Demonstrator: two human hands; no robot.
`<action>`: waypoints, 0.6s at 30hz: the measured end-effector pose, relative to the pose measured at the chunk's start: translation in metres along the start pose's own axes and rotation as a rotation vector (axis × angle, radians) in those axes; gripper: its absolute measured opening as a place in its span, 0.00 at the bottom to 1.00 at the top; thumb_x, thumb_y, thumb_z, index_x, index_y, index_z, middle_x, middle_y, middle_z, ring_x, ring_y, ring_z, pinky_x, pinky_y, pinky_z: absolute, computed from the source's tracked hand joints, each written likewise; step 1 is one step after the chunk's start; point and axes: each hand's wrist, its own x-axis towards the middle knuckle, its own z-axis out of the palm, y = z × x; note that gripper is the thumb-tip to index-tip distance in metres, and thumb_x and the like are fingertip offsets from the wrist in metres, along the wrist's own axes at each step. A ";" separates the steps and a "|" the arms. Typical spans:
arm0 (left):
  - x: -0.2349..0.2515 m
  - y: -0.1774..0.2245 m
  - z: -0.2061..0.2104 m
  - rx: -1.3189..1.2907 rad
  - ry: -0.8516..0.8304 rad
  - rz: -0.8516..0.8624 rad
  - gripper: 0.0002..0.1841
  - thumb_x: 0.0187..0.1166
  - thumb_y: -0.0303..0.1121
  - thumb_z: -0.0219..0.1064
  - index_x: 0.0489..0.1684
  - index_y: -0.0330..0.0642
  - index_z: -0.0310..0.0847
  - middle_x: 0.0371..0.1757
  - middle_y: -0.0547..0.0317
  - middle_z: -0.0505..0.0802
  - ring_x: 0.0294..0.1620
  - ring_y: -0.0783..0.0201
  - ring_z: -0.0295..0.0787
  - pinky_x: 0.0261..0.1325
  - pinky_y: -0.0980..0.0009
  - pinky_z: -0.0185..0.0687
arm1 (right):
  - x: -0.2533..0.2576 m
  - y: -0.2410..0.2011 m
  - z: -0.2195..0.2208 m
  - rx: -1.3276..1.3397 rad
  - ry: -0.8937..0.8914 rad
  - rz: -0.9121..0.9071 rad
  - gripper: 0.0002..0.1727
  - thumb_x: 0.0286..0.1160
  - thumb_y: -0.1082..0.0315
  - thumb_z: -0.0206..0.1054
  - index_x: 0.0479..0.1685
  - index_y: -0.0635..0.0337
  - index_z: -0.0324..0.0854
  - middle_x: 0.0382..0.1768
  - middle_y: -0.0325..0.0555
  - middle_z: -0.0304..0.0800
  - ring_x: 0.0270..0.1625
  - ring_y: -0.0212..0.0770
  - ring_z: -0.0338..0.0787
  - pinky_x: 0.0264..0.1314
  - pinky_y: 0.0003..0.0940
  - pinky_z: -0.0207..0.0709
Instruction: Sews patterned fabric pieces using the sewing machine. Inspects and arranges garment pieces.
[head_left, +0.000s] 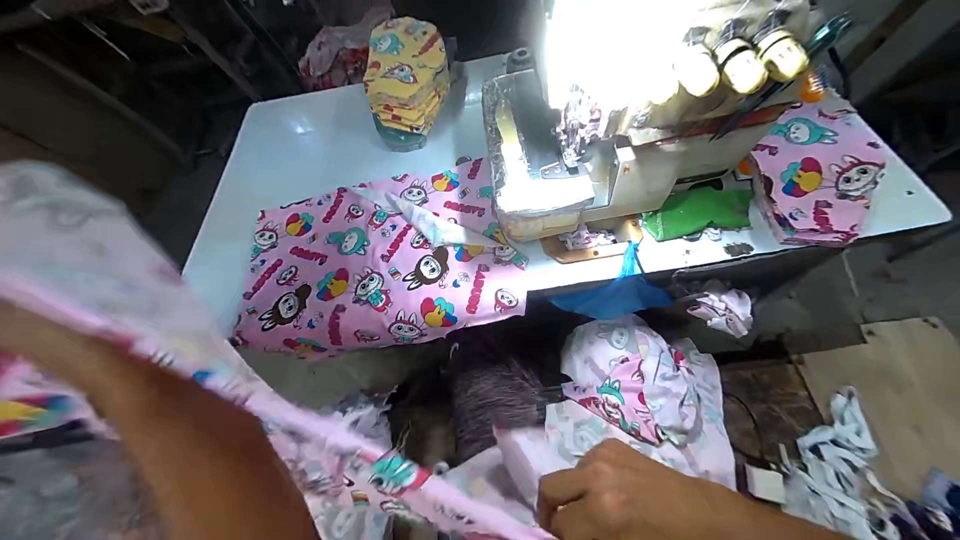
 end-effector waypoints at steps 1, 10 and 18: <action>0.015 0.002 0.040 -0.086 -0.130 0.256 0.21 0.94 0.31 0.43 0.71 0.16 0.66 0.66 0.44 0.85 0.68 0.74 0.80 0.74 0.79 0.71 | -0.011 0.004 0.002 0.017 0.050 0.029 0.21 0.82 0.53 0.67 0.25 0.58 0.83 0.34 0.47 0.88 0.25 0.42 0.85 0.21 0.39 0.73; -0.099 0.092 0.236 0.105 -0.678 0.485 0.25 0.71 0.29 0.75 0.67 0.35 0.73 0.72 0.35 0.76 0.73 0.42 0.75 0.70 0.51 0.76 | -0.113 0.043 0.009 -0.082 0.212 0.748 0.26 0.82 0.51 0.66 0.25 0.67 0.85 0.35 0.56 0.87 0.33 0.52 0.89 0.32 0.52 0.82; -0.115 0.090 0.231 0.401 -0.944 0.751 0.44 0.83 0.65 0.46 0.90 0.37 0.62 0.93 0.51 0.64 0.95 0.51 0.51 0.93 0.43 0.41 | -0.117 0.066 0.003 -0.030 0.198 0.828 0.25 0.81 0.51 0.67 0.29 0.68 0.85 0.36 0.59 0.86 0.33 0.55 0.89 0.32 0.53 0.82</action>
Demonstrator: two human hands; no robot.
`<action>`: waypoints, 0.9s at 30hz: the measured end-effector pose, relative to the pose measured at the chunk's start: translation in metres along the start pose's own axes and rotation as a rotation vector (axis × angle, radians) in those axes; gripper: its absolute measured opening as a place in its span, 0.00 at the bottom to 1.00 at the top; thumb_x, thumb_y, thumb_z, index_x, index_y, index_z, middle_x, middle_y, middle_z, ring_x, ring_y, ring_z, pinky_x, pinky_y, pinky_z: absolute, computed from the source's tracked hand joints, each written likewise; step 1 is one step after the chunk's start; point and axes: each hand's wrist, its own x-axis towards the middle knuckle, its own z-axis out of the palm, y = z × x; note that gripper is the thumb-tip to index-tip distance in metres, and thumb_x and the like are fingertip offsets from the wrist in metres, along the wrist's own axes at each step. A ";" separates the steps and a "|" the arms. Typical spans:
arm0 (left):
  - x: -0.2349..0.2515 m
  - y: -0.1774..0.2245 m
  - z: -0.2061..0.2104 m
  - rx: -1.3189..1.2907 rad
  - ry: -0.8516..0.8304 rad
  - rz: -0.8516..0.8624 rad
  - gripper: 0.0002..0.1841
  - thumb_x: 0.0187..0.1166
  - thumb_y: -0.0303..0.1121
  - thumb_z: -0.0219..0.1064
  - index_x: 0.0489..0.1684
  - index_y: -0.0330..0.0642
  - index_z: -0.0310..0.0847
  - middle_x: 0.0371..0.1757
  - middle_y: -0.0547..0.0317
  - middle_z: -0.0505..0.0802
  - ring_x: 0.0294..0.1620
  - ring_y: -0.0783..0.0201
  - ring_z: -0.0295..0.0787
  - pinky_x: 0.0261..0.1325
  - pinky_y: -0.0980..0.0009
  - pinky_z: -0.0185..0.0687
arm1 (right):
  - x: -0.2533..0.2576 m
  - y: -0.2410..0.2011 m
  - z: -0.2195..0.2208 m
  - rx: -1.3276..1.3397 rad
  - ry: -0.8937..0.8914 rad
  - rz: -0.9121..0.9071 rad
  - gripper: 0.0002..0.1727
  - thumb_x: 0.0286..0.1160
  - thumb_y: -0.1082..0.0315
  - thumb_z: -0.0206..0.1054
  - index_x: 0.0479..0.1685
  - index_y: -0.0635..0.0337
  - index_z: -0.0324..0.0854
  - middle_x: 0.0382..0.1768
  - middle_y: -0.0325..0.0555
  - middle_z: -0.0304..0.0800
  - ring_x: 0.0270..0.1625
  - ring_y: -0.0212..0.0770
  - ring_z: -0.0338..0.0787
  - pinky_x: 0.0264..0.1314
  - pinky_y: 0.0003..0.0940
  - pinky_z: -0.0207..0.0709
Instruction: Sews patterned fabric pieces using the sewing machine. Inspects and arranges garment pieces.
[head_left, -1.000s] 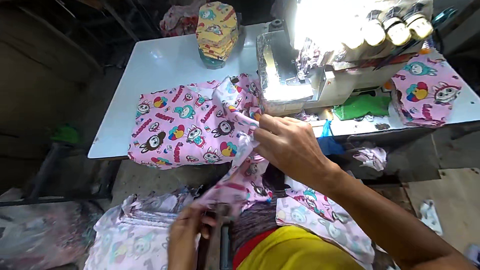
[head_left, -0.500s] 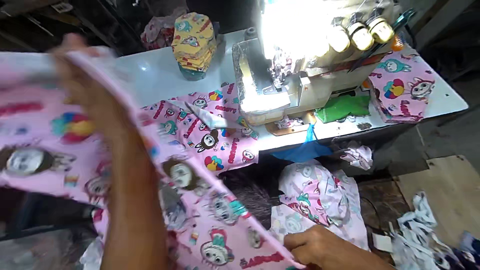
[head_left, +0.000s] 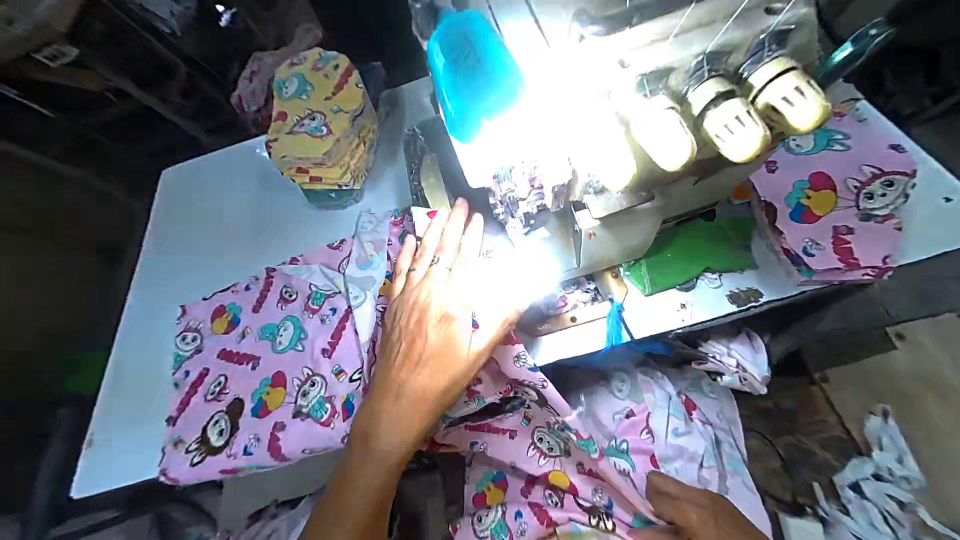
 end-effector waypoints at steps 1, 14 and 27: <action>0.008 -0.002 -0.001 0.030 -0.019 0.016 0.47 0.83 0.67 0.45 0.90 0.34 0.61 0.92 0.46 0.64 0.95 0.48 0.51 0.93 0.41 0.39 | 0.003 0.000 0.000 -0.010 -0.003 0.004 0.25 0.81 0.52 0.67 0.30 0.69 0.85 0.37 0.59 0.86 0.33 0.55 0.89 0.31 0.53 0.82; 0.009 0.004 0.004 -0.049 0.064 0.005 0.32 0.92 0.44 0.39 0.84 0.29 0.68 0.88 0.42 0.71 0.93 0.50 0.58 0.93 0.46 0.43 | 0.028 -0.010 0.003 -0.035 0.323 -0.006 0.34 0.80 0.48 0.67 0.82 0.57 0.73 0.71 0.55 0.83 0.42 0.51 0.94 0.33 0.49 0.87; -0.058 -0.047 -0.014 -0.414 0.264 -0.116 0.11 0.82 0.40 0.70 0.47 0.41 0.87 0.53 0.68 0.89 0.53 0.80 0.86 0.59 0.79 0.83 | 0.075 -0.077 0.054 0.389 -0.317 -0.694 0.10 0.81 0.69 0.68 0.36 0.68 0.85 0.34 0.55 0.89 0.43 0.52 0.92 0.49 0.49 0.83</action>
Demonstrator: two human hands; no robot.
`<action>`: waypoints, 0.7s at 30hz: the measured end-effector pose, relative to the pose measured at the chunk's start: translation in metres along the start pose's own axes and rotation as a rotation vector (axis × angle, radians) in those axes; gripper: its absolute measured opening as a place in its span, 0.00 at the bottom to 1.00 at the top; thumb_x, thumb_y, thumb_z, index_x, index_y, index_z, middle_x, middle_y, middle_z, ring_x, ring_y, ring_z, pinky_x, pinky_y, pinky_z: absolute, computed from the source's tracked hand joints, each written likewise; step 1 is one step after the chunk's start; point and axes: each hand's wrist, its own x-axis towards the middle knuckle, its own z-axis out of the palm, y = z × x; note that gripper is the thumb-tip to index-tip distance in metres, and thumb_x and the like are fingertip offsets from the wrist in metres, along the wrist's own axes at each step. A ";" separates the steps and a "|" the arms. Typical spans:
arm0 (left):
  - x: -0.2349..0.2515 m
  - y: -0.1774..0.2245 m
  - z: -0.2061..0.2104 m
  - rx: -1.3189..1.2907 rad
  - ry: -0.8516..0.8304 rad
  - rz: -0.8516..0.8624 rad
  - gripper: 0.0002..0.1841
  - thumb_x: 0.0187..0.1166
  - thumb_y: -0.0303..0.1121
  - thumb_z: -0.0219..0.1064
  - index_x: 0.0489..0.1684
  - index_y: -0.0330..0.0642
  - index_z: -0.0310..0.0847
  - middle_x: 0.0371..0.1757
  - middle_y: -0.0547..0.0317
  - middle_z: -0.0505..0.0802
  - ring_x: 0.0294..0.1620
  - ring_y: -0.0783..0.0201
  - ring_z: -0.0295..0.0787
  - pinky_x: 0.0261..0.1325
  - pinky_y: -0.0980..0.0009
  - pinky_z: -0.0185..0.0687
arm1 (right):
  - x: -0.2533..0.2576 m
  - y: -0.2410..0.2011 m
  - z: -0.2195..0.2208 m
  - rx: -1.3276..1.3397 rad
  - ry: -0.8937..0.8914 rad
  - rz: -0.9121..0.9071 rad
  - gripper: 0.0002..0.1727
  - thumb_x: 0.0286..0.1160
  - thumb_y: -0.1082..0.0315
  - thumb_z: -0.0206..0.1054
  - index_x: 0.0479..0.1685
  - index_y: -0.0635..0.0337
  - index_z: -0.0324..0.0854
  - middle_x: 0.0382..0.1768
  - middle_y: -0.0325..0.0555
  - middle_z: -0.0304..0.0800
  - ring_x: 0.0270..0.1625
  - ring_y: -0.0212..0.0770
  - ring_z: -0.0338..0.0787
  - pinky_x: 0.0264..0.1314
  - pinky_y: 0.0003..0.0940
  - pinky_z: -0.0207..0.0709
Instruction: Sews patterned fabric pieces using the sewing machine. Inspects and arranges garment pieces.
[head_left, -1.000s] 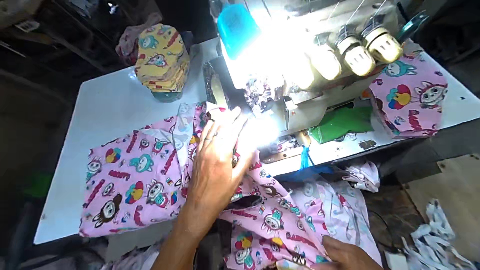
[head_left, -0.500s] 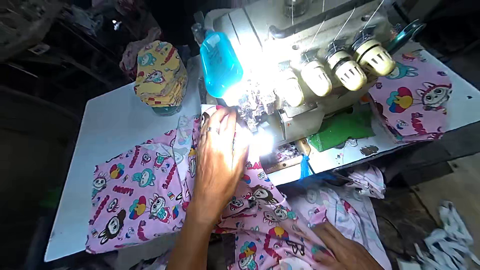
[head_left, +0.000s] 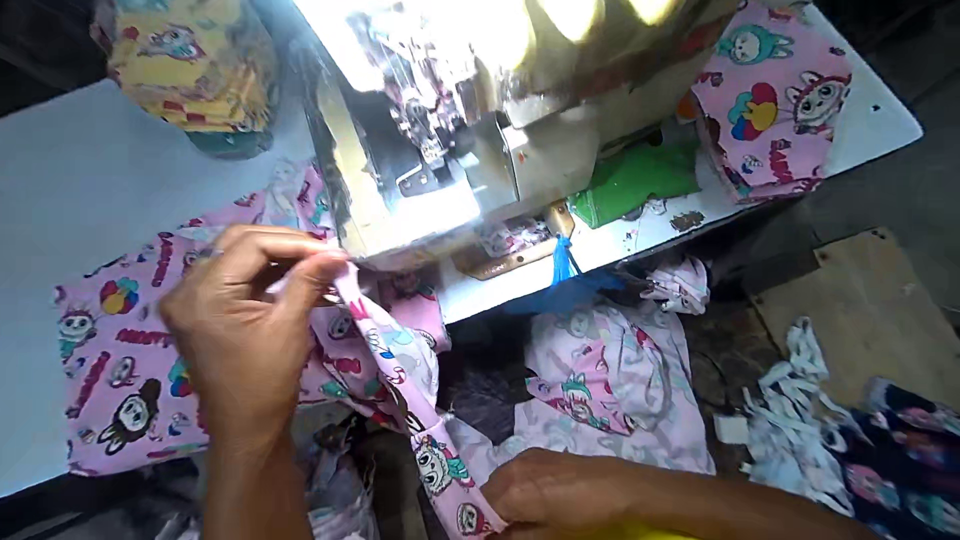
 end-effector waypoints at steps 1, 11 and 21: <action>-0.006 -0.013 -0.007 -0.046 0.034 -0.010 0.11 0.83 0.40 0.69 0.49 0.43 0.85 0.52 0.73 0.88 0.53 0.83 0.84 0.60 0.80 0.81 | -0.004 -0.003 -0.003 -0.008 -0.028 0.009 0.10 0.80 0.68 0.68 0.35 0.67 0.85 0.33 0.54 0.88 0.44 0.52 0.90 0.52 0.50 0.81; -0.086 -0.069 -0.023 -0.327 0.602 -0.379 0.03 0.89 0.34 0.60 0.49 0.50 0.78 0.45 0.82 0.88 0.50 0.81 0.86 0.60 0.77 0.82 | -0.019 -0.014 0.003 -0.016 -0.066 0.127 0.13 0.86 0.64 0.63 0.43 0.64 0.89 0.40 0.53 0.87 0.48 0.53 0.86 0.55 0.46 0.77; -0.099 -0.083 -0.012 -0.433 0.545 -0.445 0.07 0.87 0.31 0.61 0.55 0.54 0.81 0.49 0.82 0.89 0.50 0.80 0.87 0.58 0.77 0.85 | -0.006 -0.010 0.004 -0.051 -0.055 0.177 0.12 0.86 0.66 0.63 0.42 0.64 0.89 0.42 0.54 0.89 0.49 0.54 0.87 0.55 0.45 0.79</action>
